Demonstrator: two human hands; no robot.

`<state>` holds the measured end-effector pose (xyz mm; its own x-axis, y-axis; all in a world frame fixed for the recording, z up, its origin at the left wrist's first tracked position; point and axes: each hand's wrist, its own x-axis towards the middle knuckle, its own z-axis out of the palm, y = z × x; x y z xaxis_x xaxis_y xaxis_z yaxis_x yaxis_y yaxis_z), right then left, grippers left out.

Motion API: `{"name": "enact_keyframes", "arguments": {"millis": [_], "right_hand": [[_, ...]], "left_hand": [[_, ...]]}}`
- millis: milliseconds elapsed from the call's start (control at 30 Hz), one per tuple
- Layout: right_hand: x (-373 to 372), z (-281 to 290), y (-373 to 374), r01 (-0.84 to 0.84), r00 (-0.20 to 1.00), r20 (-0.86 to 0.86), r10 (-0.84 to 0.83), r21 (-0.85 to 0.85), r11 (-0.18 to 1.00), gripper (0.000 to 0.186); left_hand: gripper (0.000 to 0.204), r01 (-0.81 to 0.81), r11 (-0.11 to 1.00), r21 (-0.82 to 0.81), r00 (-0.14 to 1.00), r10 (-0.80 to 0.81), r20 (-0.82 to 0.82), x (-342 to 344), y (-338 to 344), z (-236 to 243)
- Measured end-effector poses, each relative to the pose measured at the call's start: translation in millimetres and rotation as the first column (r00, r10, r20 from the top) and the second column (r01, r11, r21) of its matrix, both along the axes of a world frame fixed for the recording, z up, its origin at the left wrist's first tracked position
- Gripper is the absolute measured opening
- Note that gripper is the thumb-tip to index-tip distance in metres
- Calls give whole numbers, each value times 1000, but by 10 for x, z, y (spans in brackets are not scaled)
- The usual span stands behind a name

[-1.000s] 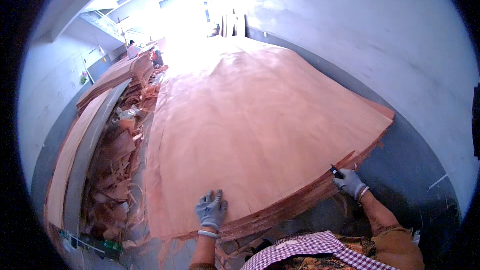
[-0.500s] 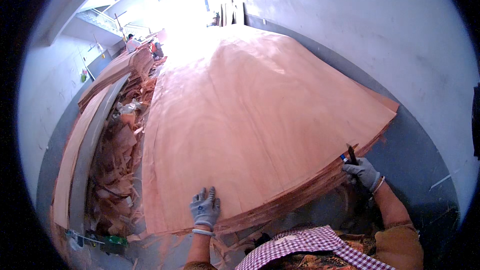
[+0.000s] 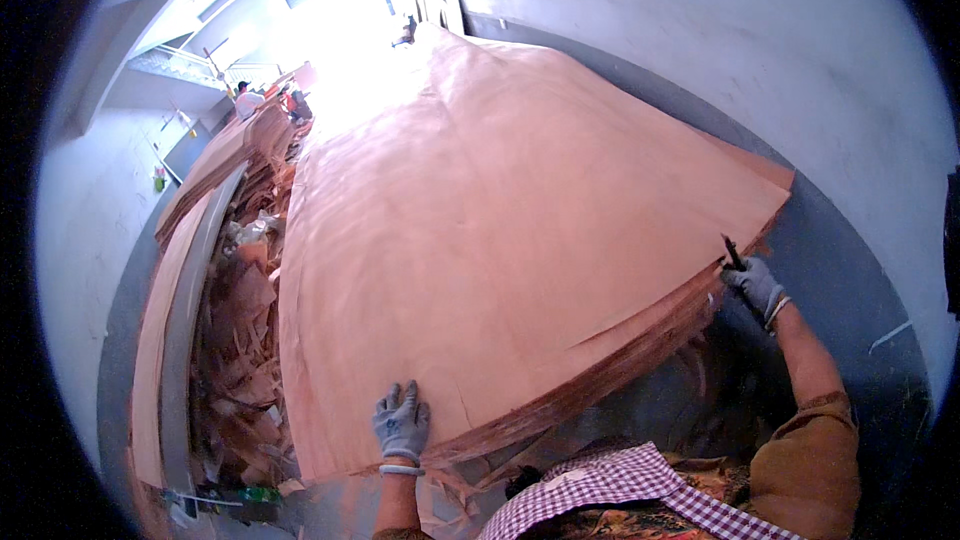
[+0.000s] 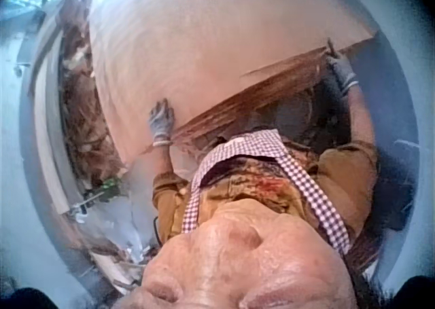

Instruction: The person trims and sorts wood veneer sheets by hand using a utility knife and a straight edge, then moves the finished stack onto a larger pile.

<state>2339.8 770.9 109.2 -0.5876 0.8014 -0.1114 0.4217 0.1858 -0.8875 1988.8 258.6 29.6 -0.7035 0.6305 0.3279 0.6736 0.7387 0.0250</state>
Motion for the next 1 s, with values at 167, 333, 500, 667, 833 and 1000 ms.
{"name": "enact_keyframes", "arguments": {"millis": [167,333,500,667,833,1000], "right_hand": [[603,-133,438,181,969,157,-189,68,981,22],[1355,-129,413,207,941,231,-247,185,961,29],[763,-193,-8,104,992,82,-95,-116,988,31],[597,-485,-330,20,992,-109,-67,-383,923,35],[309,-852,-159,43,945,-276,-174,-424,905,37],[102,-1088,449,274,944,-68,-322,-379,884,40]], "left_hand": [[42,-41,998,-56,998,44,50,-59,-143,-15],[41,42,997,-72,998,-39,54,-116,35,-41],[43,42,984,-171,998,-33,57,-110,-106,-169],[46,67,973,-222,993,-43,113,-54,26,90],[53,275,959,-70,960,-269,79,375,383,420],[69,520,844,-129,853,-507,120,1040,1043,580]]}}
